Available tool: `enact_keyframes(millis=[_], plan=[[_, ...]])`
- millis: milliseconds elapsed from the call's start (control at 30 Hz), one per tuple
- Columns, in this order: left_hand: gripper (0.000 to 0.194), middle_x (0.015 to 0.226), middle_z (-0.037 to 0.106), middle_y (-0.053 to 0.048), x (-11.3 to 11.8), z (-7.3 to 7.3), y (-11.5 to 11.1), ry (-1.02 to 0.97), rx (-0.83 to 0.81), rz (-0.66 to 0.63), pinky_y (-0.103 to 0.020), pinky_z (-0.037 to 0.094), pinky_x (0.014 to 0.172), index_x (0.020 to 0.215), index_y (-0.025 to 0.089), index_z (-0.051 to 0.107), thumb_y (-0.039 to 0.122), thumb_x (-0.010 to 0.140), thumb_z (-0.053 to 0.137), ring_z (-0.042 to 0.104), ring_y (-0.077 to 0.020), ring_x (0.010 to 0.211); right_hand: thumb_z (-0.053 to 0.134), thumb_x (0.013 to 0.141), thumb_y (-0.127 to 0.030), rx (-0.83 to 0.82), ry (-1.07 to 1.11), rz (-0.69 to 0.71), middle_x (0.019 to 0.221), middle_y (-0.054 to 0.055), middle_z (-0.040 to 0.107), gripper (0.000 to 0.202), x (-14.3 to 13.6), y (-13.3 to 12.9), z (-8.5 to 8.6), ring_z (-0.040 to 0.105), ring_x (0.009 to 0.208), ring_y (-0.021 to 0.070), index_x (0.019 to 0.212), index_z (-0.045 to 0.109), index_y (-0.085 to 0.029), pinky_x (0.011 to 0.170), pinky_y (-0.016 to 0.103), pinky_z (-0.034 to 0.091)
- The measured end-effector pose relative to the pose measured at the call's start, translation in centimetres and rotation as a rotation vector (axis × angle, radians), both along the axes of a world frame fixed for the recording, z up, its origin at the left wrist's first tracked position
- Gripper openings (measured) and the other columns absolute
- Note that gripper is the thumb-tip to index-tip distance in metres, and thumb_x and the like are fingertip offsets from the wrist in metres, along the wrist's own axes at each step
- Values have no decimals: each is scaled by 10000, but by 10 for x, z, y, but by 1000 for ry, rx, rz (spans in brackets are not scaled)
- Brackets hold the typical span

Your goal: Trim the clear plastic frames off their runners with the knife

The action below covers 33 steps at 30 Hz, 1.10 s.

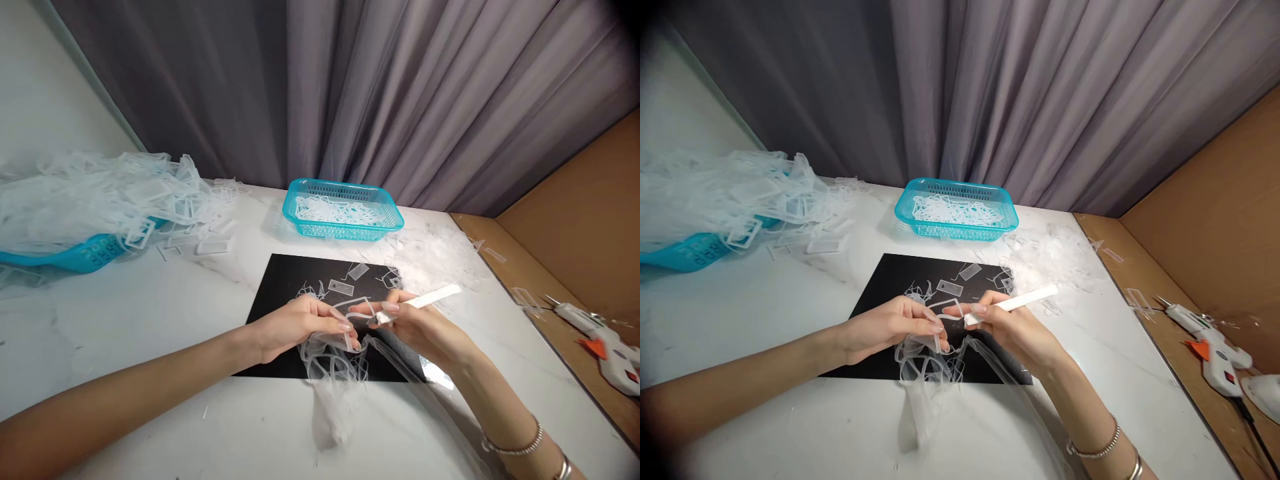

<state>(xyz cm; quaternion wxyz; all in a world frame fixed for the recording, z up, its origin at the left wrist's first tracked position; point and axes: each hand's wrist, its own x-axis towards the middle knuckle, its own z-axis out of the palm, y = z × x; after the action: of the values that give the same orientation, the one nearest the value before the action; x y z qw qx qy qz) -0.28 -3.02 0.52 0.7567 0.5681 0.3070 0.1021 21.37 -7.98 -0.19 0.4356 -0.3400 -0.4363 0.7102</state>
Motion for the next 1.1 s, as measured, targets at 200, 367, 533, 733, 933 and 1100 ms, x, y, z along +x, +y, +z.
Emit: enact_keyframes(millis=[200, 367, 533, 733, 933, 1100], plan=[[197, 849, 713, -29, 2, -2, -3, -38, -106, 1, -207, 423, 805, 788, 160, 718, 295, 823, 578, 626, -127, 860, 518, 889, -221, 57, 55, 39, 1111, 85, 659, 193, -9, -2, -5, 574, 1038, 240, 696, 523, -212, 890, 420, 342], [208, 787, 710, -16, 1, -3, -2, -41, -181, 30, -200, 430, 763, 750, 161, 706, 313, 825, 585, 632, -110, 791, 466, 905, -191, 51, 155, 48, 1052, 72, 679, 215, -9, 0, -9, 577, 1025, 241, 695, 506, -214, 881, 428, 345], [213, 762, 698, -27, 2, -1, -4, -63, -211, -37, -222, 432, 797, 702, 143, 705, 260, 826, 577, 627, -118, 783, 493, 901, -185, 24, 139, 64, 998, 68, 684, 201, -13, -1, -10, 587, 938, 195, 702, 520, -203, 829, 363, 361], [178, 708, 694, -36, 2, 2, -6, -62, -198, -83, -269, 424, 838, 708, 148, 702, 263, 805, 607, 623, -135, 744, 519, 892, -179, -15, 140, 60, 862, 37, 678, 196, -18, -2, -11, 572, 848, 159, 698, 517, -207, 746, 319, 360], [160, 714, 694, -36, 1, 2, -7, -84, -221, -82, -246, 445, 782, 712, 143, 701, 243, 799, 612, 626, -130, 730, 521, 892, -184, 33, 118, 63, 872, 33, 675, 195, -19, -3, -11, 573, 797, 160, 700, 499, -208, 753, 342, 350], [147, 695, 694, -28, 2, 0, -7, -88, -242, -82, -225, 446, 733, 714, 144, 693, 223, 803, 606, 635, -126, 717, 547, 879, -200, 76, 98, 58, 864, 35, 678, 184, -20, -4, -11, 584, 774, 167, 703, 498, -211, 754, 350, 354]])
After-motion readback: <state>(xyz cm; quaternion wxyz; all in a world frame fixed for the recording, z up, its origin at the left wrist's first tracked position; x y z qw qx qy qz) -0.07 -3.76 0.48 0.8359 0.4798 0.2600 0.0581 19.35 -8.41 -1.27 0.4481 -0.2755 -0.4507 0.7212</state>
